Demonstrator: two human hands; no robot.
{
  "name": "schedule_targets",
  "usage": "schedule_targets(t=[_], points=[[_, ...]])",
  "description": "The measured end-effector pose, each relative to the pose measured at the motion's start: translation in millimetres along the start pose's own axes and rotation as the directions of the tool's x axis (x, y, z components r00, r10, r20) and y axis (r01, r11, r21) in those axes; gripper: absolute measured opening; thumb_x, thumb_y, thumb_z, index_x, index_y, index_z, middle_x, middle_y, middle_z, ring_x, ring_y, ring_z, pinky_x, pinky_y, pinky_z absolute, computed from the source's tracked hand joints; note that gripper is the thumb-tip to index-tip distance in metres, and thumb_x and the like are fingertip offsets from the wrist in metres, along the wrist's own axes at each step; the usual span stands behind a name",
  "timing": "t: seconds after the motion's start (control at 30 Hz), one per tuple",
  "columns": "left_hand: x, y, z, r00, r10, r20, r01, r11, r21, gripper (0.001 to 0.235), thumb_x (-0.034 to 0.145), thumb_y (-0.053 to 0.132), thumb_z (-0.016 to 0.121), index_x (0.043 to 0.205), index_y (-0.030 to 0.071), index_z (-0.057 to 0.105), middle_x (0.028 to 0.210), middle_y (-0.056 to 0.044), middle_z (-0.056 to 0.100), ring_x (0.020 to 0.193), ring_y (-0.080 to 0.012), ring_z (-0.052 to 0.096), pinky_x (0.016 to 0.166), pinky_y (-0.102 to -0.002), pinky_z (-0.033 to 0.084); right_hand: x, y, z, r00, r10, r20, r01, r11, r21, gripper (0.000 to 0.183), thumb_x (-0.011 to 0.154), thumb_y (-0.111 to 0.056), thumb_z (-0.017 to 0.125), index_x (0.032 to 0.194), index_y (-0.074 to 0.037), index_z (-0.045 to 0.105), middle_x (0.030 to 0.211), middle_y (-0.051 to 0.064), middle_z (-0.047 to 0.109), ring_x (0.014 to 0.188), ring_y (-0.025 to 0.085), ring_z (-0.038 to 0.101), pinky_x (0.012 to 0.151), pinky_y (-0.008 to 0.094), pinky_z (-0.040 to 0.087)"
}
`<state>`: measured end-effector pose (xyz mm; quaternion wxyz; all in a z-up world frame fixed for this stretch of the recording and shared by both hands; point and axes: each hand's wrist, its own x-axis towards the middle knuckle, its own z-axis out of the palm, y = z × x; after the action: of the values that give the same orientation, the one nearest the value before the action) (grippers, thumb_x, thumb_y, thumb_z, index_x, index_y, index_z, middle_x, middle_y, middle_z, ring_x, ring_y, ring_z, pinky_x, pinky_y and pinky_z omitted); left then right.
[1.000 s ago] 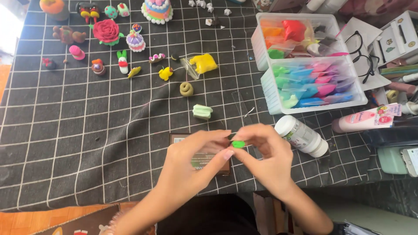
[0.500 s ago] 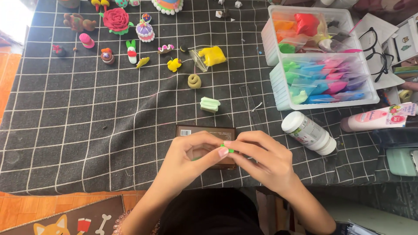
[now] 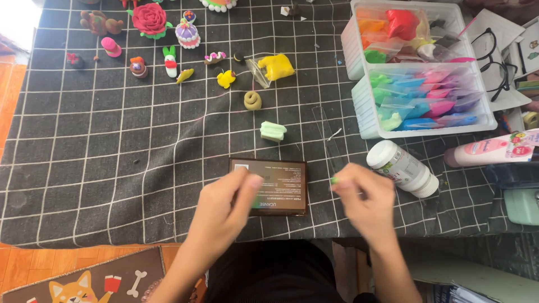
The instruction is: Shaping and assembling small pieces of colored clay to create miniature food decorations on a workspace
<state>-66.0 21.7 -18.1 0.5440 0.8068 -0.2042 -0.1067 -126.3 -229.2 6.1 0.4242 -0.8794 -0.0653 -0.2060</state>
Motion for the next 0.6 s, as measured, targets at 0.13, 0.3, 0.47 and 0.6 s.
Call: schedule_targets(t=[0.13,0.3,0.47,0.6], points=[[4,6,5,0.958,0.264,-0.113,-0.246,0.957,0.15,0.014,0.096,0.022,0.07,0.087,0.011,0.068,0.077,0.002,0.067,0.065,-0.0156,0.054,0.062,-0.029,0.048,6,-22,8,0.999,0.051,-0.003,-0.051,0.998,-0.026,0.005,0.093,-0.005,0.071,0.091,-0.005,0.076,0.084,0.006,0.071,0.074,0.014,0.063,0.07,0.023,0.049],[0,-7,6,0.927,0.356,-0.12,-0.324,0.919,0.224,0.025,0.098,0.003,0.064,0.122,0.008,0.069,0.106,-0.008,0.07,0.093,-0.0243,0.065,0.08,-0.037,0.055,0,-20,9,0.981,0.188,0.044,-0.184,0.979,-0.088,0.025,0.09,-0.006,0.076,0.114,-0.013,0.078,0.106,0.002,0.076,0.096,0.012,0.072,0.092,0.022,0.054],[0,-4,5,0.937,0.335,-0.095,-0.31,0.927,0.211,0.011,0.099,0.009,0.064,0.109,0.007,0.067,0.092,-0.003,0.07,0.079,-0.0206,0.06,0.075,-0.033,0.05,4,-32,16,0.979,0.192,0.072,-0.195,0.98,0.049,0.017,0.098,-0.005,0.063,0.109,-0.003,0.075,0.086,0.007,0.075,0.071,0.013,0.073,0.075,0.022,0.061],[-1,-1,3,0.928,0.348,-0.13,-0.316,0.924,0.218,0.027,0.088,0.023,0.083,0.084,0.011,0.059,0.079,0.002,0.062,0.067,-0.0155,0.049,0.062,-0.026,0.046,0,-30,20,0.974,0.209,0.086,-0.209,0.978,-0.016,0.006,0.085,-0.01,0.08,0.09,-0.008,0.076,0.082,0.002,0.073,0.071,0.01,0.065,0.068,0.02,0.054]])
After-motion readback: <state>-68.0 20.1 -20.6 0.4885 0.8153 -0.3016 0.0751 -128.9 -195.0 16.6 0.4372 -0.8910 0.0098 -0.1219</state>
